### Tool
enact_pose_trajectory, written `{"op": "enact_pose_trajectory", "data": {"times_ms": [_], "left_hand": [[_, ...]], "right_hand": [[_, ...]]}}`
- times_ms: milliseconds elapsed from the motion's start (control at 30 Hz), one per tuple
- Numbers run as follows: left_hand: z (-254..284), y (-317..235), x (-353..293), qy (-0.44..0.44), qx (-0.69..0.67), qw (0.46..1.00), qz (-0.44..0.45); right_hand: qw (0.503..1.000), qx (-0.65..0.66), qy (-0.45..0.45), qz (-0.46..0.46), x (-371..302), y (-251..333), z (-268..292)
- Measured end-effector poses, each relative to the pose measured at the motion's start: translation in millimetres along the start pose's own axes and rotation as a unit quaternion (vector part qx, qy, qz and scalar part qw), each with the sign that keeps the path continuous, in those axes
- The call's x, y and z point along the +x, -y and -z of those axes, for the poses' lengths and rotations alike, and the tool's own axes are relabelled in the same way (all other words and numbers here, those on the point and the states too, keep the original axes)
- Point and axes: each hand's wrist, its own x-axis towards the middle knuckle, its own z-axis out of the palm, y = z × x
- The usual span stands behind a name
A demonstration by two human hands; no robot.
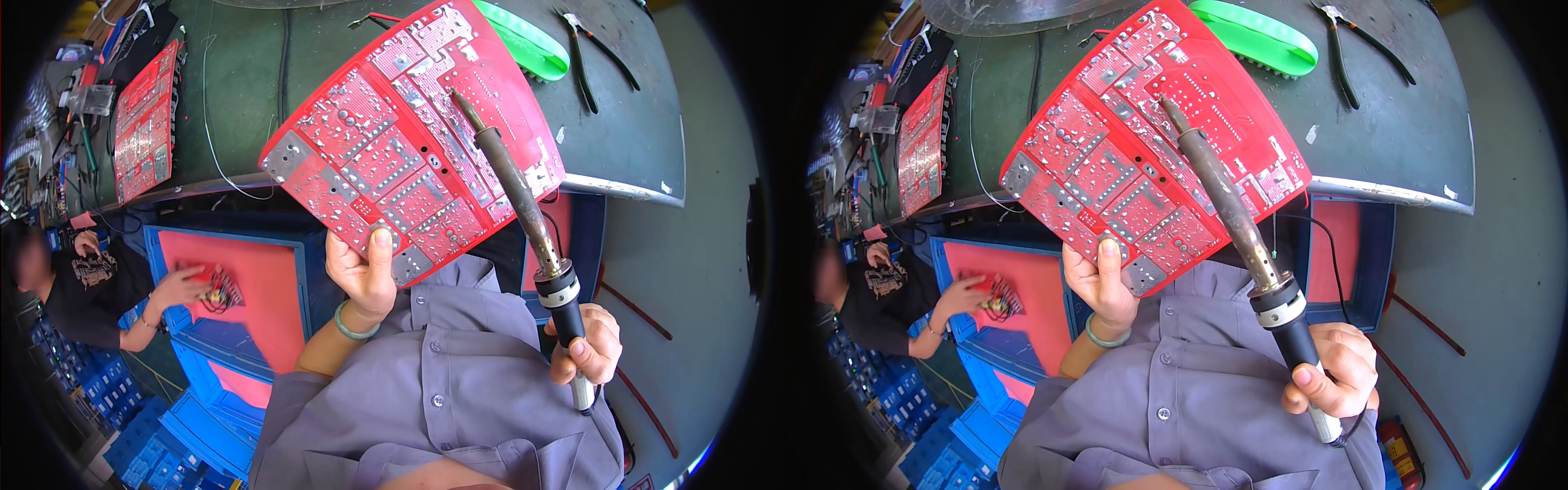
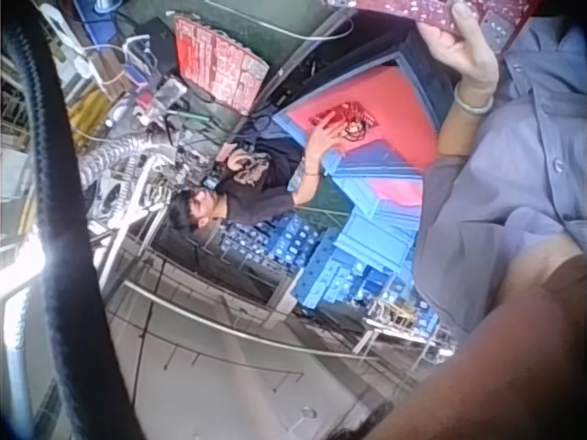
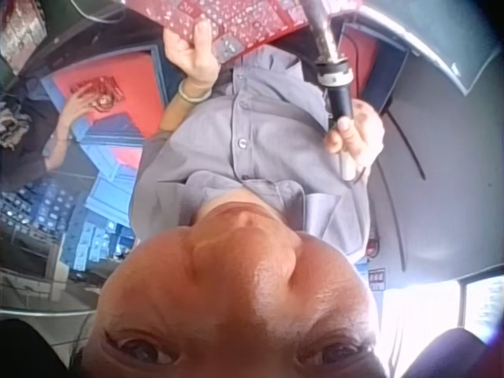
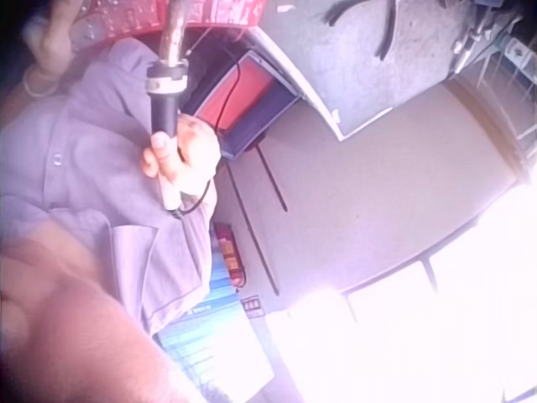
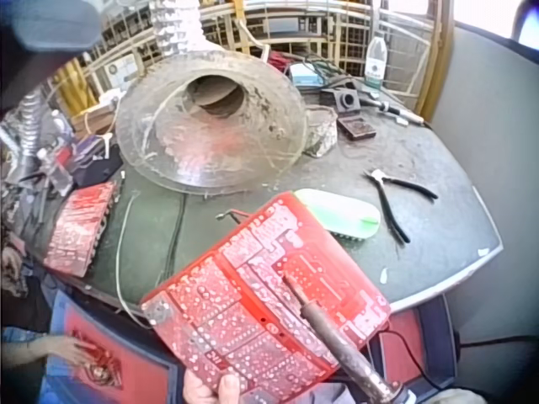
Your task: Assembling components on a printed circuit board by cleaning leads, trimming them with wire cutters, and soldering connections.
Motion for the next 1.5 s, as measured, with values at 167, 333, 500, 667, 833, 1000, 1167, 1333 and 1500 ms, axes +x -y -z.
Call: {"op": "enact_pose_trajectory", "data": {"times_ms": [167,333,500,667,833,1000,1167,1333,1500], "left_hand": [[0,0,0,0.002,-0.001,1.0,-0.003],[2,-1,-3,0.004,0.001,1.0,-0.001],[2,0,-3,-0.004,0.0,1.0,0.0],[-1,1,1,-0.007,0.004,1.0,0.001],[-1,-7,10,0.002,-0.02,0.999,0.037],[5,-37,42,0.033,-0.035,0.987,0.152],[10,-48,73,0.088,-0.023,0.978,0.19],[11,-49,79,0.091,-0.03,0.976,0.197],[4,-50,74,0.078,-0.018,0.976,0.205]], "right_hand": [[1.0,0.006,0.011,-0.007,1,1,1],[1.0,-0.012,-0.013,0.002,-3,1,-1],[1.0,-0.022,-0.012,0.001,-2,2,-1],[0.999,-0.018,-0.033,-0.002,1,-4,-1],[0.965,0.063,-0.21,-0.142,-8,0,12],[0.884,0.132,-0.385,-0.23,43,-53,55],[0.883,0.075,-0.385,-0.257,112,-142,114],[0.908,0.06,-0.296,-0.29,156,-223,124],[0.921,0.043,-0.261,-0.287,158,-261,121]]}}
